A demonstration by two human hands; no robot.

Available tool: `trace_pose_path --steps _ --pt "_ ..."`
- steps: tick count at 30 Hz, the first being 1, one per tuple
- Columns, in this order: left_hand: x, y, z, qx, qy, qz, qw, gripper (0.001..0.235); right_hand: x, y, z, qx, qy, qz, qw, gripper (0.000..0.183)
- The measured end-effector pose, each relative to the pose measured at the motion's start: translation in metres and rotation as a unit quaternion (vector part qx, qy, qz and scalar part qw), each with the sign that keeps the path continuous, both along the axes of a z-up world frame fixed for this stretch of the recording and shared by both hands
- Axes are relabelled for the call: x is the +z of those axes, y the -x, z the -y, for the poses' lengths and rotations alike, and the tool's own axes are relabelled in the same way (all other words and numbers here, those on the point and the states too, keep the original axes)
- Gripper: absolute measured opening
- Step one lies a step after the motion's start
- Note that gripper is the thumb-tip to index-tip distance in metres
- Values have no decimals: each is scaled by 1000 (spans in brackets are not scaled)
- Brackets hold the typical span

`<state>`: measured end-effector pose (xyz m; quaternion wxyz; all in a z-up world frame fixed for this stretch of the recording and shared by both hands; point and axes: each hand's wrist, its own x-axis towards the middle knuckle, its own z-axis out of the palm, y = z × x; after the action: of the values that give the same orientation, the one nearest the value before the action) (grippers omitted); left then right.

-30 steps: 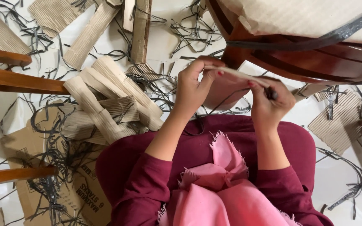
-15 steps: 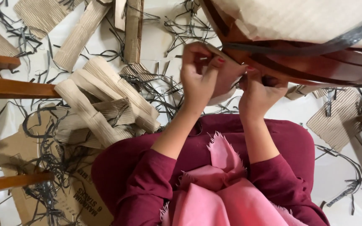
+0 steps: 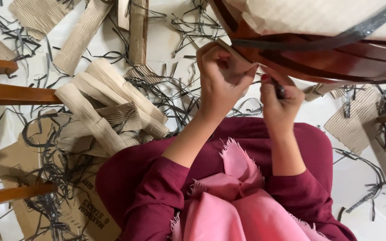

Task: Wrapping wooden chair legs with corrugated cardboard and securing them with plastic ties for protection.

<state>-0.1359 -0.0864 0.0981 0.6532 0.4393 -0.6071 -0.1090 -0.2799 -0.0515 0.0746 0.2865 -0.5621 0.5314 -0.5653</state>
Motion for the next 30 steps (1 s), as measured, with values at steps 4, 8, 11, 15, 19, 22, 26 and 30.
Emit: trace_pose_path --steps 4,8,11,15,19,22,26,30 --pt "-1 8 1 -4 14 1 1000 61 34 20 -17 2 -90 13 996 16" --pt "3 11 -1 -1 -1 10 1000 57 47 36 -24 -38 -165 -3 986 8" --pt "5 10 -4 -10 -7 9 1000 55 33 47 -26 -76 -81 -13 994 15" --pt "6 9 -5 -12 -2 8 1000 51 15 39 -18 -110 17 41 993 12" --pt "8 6 -9 -13 -23 7 1000 52 6 10 -17 -99 15 129 987 14" --pt "2 5 -7 -8 -36 12 999 51 -7 -6 -13 -92 33 166 981 11" --pt "-11 7 -2 2 -51 -17 999 55 -14 -20 -2 -80 145 164 972 15" --pt "-12 5 0 0 -60 -20 998 54 -21 -28 16 -108 179 163 964 13"
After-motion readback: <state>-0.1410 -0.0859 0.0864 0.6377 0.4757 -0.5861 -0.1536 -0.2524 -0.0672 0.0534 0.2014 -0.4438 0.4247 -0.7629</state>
